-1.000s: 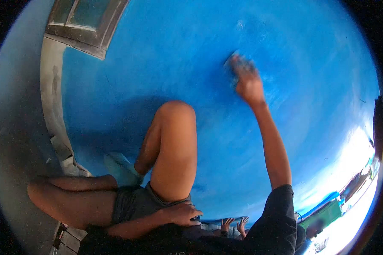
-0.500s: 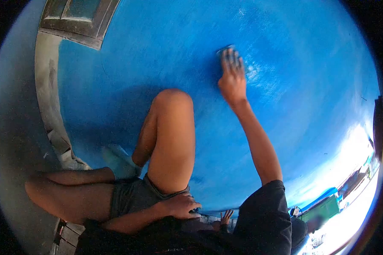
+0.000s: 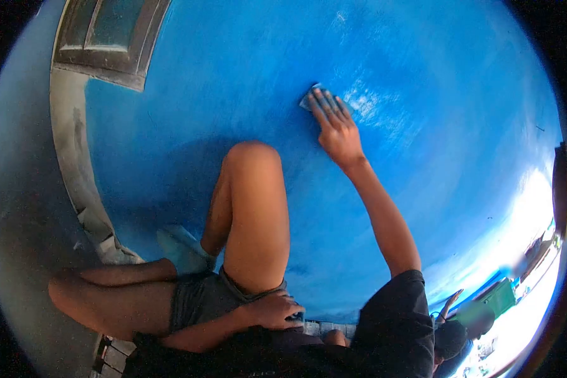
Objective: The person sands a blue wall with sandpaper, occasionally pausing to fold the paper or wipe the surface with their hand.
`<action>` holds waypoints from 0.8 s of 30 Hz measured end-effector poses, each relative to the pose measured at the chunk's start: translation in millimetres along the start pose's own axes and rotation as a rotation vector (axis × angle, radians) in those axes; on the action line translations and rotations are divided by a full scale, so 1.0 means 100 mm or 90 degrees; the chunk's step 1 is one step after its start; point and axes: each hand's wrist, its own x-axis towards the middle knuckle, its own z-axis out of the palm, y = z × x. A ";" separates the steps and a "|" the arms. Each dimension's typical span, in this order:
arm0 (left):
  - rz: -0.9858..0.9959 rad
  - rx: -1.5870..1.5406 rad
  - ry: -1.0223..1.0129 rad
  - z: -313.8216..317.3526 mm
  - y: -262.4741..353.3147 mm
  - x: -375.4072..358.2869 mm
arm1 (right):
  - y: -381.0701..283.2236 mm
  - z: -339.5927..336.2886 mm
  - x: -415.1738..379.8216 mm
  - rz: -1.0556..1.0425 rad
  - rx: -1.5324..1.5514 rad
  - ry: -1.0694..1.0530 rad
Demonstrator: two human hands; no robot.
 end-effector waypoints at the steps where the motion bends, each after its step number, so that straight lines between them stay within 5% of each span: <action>1: -0.005 -0.003 -0.021 -0.01 0.01 -0.01 | 0.09 -0.07 0.00 -0.012 -0.013 -0.017; 3: -0.010 0.000 -0.006 0.03 0.00 -0.02 | 0.42 -0.17 0.24 0.104 -0.143 0.020; 8: -0.011 -0.002 0.005 0.03 -0.01 -0.03 | 0.76 -0.34 0.39 0.214 -0.053 0.140; 11: -0.011 0.005 0.015 -0.02 0.02 -0.03 | 0.20 -0.20 -0.02 0.125 -0.140 -0.003; 15: -0.010 0.026 0.021 0.06 -0.02 -0.01 | -0.38 -0.15 -0.80 -0.039 0.025 -0.113; 19: -0.012 -0.002 0.008 -0.01 0.04 -0.01 | 0.04 -0.26 -0.66 -0.085 0.009 -0.117; 24: -0.008 0.033 0.021 -0.06 0.07 -0.03 | 1.17 -0.58 0.05 0.130 -0.053 0.063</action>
